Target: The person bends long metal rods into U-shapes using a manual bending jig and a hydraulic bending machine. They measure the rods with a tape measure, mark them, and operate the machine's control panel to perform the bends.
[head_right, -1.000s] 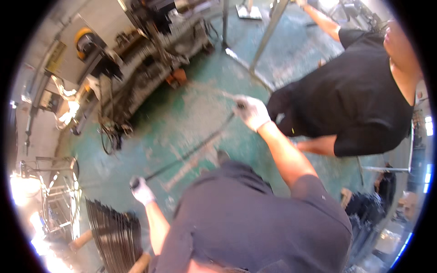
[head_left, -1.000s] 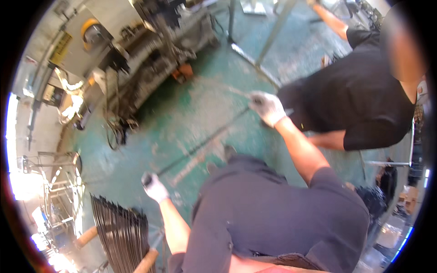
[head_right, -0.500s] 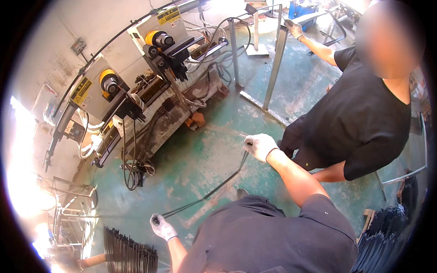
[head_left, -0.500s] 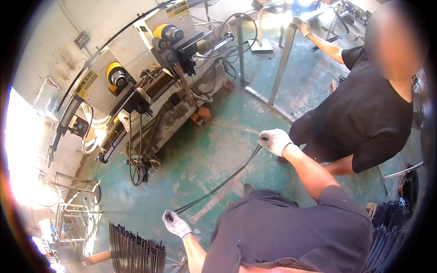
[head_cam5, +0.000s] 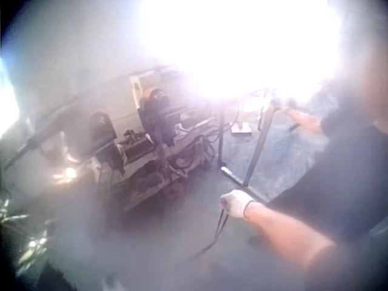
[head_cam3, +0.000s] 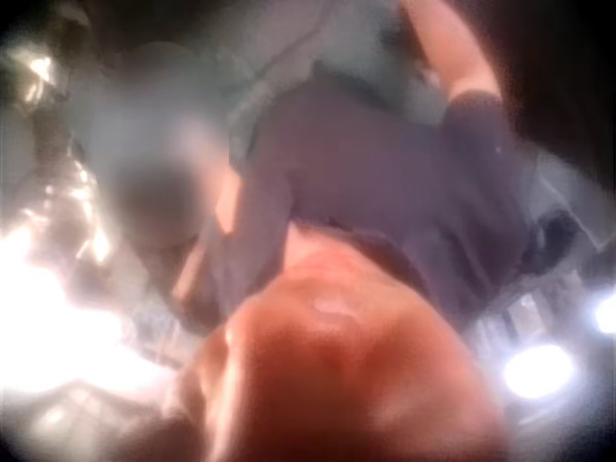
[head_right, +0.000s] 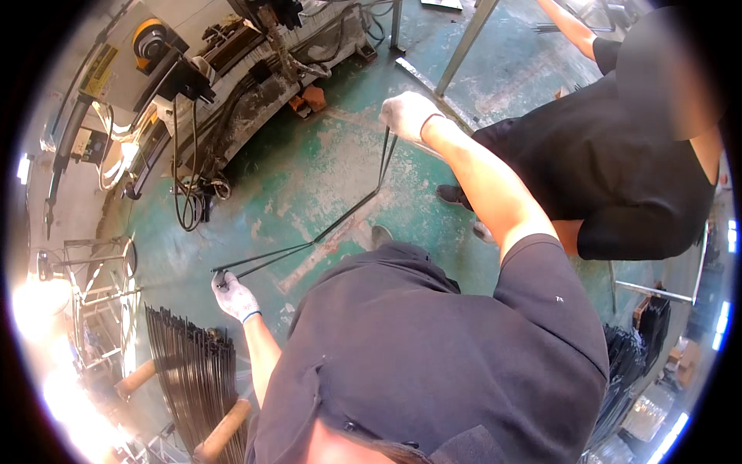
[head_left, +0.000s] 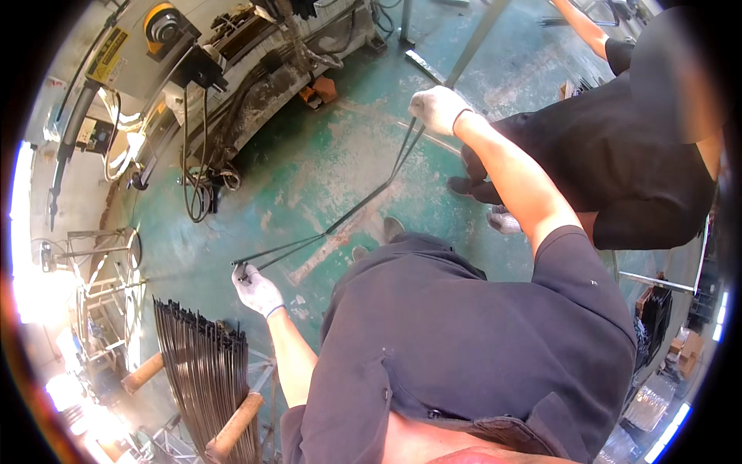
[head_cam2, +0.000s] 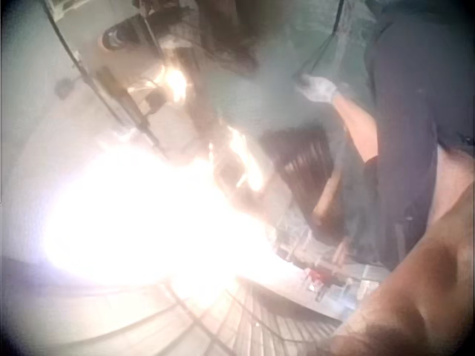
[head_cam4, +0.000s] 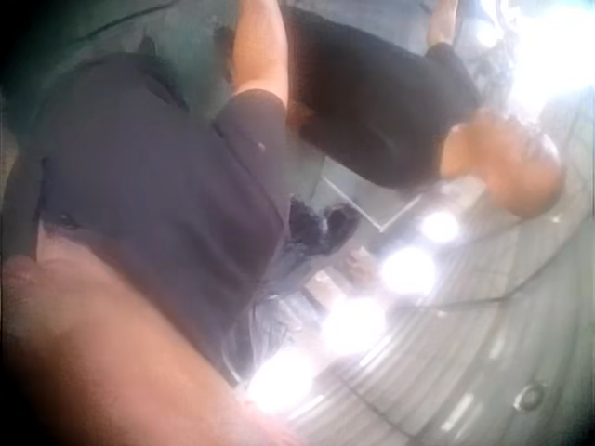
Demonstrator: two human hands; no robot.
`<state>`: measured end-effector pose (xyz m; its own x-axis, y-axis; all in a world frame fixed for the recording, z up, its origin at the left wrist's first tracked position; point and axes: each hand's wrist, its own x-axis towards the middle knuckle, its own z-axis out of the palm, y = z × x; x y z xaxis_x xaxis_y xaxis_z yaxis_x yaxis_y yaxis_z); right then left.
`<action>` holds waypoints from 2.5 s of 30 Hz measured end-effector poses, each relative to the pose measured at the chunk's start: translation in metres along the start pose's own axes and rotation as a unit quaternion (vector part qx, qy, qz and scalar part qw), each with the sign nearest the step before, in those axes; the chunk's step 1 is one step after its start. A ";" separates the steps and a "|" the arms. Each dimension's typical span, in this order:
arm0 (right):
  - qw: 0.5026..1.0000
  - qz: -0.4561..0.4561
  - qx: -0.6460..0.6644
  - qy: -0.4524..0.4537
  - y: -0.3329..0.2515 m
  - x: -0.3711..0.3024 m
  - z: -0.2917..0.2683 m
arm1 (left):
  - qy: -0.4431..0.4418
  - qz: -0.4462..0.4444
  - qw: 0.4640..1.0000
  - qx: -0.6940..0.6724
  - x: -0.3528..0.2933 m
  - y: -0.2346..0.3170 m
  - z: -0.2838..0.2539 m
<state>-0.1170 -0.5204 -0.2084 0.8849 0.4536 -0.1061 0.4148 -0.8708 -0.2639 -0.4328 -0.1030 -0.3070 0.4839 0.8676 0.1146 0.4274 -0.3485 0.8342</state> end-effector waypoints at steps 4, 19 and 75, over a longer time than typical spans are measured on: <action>0.999 0.034 -0.007 0.026 0.007 0.020 -0.009 | 0.007 0.012 0.999 -0.046 -0.006 -0.010 0.006; 0.986 0.083 -0.020 0.145 0.025 0.069 -0.013 | -0.001 0.003 0.999 -0.051 -0.036 0.015 0.001; 0.955 0.003 -0.248 -0.161 -0.048 0.139 0.021 | -0.037 0.023 0.996 -0.073 -0.070 0.023 0.015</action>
<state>-0.0185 -0.4112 -0.2302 0.8097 0.4140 -0.4159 0.5300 -0.8201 0.2155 -0.4447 -0.1770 -0.3038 0.5580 0.8215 0.1178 0.2907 -0.3264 0.8994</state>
